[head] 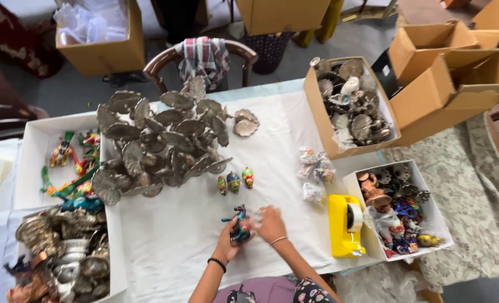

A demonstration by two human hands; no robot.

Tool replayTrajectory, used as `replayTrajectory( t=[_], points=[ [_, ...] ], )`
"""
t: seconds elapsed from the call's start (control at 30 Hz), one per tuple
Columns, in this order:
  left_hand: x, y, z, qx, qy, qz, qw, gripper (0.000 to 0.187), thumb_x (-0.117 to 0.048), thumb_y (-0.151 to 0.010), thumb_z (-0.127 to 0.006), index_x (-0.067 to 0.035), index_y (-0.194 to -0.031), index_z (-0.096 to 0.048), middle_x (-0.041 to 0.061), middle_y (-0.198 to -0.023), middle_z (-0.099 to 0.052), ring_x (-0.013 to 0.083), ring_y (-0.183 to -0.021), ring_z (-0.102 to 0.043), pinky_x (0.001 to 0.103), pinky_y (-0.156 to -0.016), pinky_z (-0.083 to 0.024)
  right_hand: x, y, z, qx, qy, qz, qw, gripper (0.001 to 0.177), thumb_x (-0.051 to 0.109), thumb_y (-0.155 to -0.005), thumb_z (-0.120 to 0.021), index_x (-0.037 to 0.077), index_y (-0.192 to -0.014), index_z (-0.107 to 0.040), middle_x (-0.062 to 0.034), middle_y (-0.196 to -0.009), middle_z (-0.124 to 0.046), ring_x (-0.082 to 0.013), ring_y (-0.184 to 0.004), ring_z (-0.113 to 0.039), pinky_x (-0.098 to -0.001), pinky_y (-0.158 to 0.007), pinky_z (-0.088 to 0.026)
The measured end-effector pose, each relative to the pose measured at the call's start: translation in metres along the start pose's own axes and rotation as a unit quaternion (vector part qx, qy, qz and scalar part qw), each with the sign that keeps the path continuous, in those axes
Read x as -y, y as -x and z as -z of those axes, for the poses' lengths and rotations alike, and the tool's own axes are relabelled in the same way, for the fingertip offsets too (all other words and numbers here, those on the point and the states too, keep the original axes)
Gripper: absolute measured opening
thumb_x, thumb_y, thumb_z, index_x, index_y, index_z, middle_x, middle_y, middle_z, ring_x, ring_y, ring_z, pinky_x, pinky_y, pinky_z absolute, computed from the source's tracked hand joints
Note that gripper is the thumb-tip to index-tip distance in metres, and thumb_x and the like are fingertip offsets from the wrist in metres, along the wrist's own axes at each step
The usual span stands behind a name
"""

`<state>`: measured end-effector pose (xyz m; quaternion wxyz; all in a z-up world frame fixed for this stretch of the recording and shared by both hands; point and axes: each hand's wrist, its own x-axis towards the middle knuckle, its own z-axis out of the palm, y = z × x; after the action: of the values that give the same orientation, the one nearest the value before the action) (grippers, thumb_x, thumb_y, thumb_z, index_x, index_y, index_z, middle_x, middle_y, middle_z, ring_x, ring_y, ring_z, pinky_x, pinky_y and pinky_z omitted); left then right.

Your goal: The person sits at a table and wipes small, colorful decorative figurines with a white cloth. They handle the figurines one by one, turning them over to clean different sides, and place them back on the table surface.

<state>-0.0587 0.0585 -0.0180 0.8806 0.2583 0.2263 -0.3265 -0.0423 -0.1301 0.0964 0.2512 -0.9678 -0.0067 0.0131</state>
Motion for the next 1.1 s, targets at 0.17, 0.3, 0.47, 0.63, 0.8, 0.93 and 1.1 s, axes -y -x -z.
replayTrajectory(
  t=[0.17, 0.3, 0.47, 0.63, 0.8, 0.93, 1.1],
  points=[
    [-0.027, 0.027, -0.047, -0.014, 0.013, 0.003, 1.000, 0.069, -0.061, -0.083, -0.058, -0.016, -0.134, -0.060, 0.002, -0.131, -0.069, 0.0244, -0.116, -0.069, 0.051, -0.099, -0.058, 0.019, 0.015, 0.026, -0.121, -0.127, 0.049, 0.983, 0.040, 0.037, -0.088, -0.072, 0.005, -0.112, -0.069, -0.0139, -0.116, -0.067, -0.0339, -0.109, -0.061, -0.0439, -0.096, -0.050],
    [-0.026, 0.019, -0.030, 0.007, 0.004, 0.030, 1.000, 0.104, -0.094, -0.070, -0.031, -0.010, -0.121, -0.065, 0.008, -0.113, -0.076, 0.0284, -0.095, -0.076, 0.049, -0.075, -0.060, 0.027, 0.019, 0.010, 0.048, -0.094, 0.257, 0.961, 0.052, 0.036, -0.084, -0.074, 0.007, -0.126, -0.064, -0.0151, -0.135, -0.061, -0.0331, -0.125, -0.057, -0.0440, -0.102, -0.045],
    [-0.002, -0.005, 0.003, -0.090, -0.049, 0.008, 0.995, 0.092, -0.091, -0.086, -0.033, -0.015, -0.127, -0.064, 0.003, -0.105, -0.072, 0.0197, -0.093, -0.069, 0.037, -0.076, -0.055, 0.001, 0.004, -0.060, 0.113, 0.069, 0.264, 0.955, 0.071, 0.055, -0.096, -0.059, 0.004, -0.146, -0.057, -0.0170, -0.157, -0.037, -0.0365, -0.142, -0.039, -0.0499, -0.107, -0.034],
    [0.005, -0.011, -0.001, -0.120, -0.070, -0.053, 0.989, 0.089, -0.090, -0.094, -0.030, -0.010, -0.116, -0.062, 0.003, -0.084, -0.064, 0.0183, -0.078, -0.066, 0.035, -0.069, -0.057, 0.030, -0.030, -0.031, 0.129, 0.164, 0.237, 0.949, 0.074, 0.065, -0.096, -0.047, 0.012, -0.146, -0.058, -0.0090, -0.167, -0.025, -0.0313, -0.155, -0.015, -0.0623, -0.114, -0.014],
    [0.008, -0.010, -0.011, -0.180, -0.195, -0.049, 0.963, 0.079, -0.082, -0.090, -0.027, -0.018, -0.125, -0.059, -0.005, -0.104, -0.073, 0.0078, -0.093, -0.068, 0.030, -0.086, -0.055, -0.005, -0.026, -0.061, 0.143, 0.123, 0.233, 0.954, 0.070, 0.066, -0.093, -0.047, 0.016, -0.140, -0.061, -0.0056, -0.167, -0.027, -0.0307, -0.157, -0.009, -0.0684, -0.113, -0.012],
    [0.022, -0.022, 0.009, -0.168, -0.195, -0.017, 0.966, 0.085, -0.082, -0.096, -0.029, -0.008, -0.124, -0.061, 0.003, -0.090, -0.064, 0.0202, -0.081, -0.061, 0.042, -0.076, -0.049, 0.006, 0.017, -0.052, 0.030, 0.125, 0.227, 0.965, 0.060, 0.055, -0.096, -0.055, 0.015, -0.141, -0.063, -0.0061, -0.167, -0.031, -0.0294, -0.157, -0.017, -0.0615, -0.112, -0.022],
    [0.002, 0.024, -0.050, -0.125, -0.169, -0.100, 0.972, 0.083, -0.077, -0.090, -0.028, -0.014, -0.124, -0.070, 0.000, -0.106, -0.077, 0.0116, -0.096, -0.073, 0.029, -0.088, -0.057, -0.006, 0.031, -0.016, 0.115, -0.051, 0.149, 0.981, 0.043, 0.017, -0.086, -0.065, 0.019, -0.128, -0.074, -0.0070, -0.137, -0.061, -0.0296, -0.118, -0.062, -0.0410, -0.096, -0.053]
  ],
)
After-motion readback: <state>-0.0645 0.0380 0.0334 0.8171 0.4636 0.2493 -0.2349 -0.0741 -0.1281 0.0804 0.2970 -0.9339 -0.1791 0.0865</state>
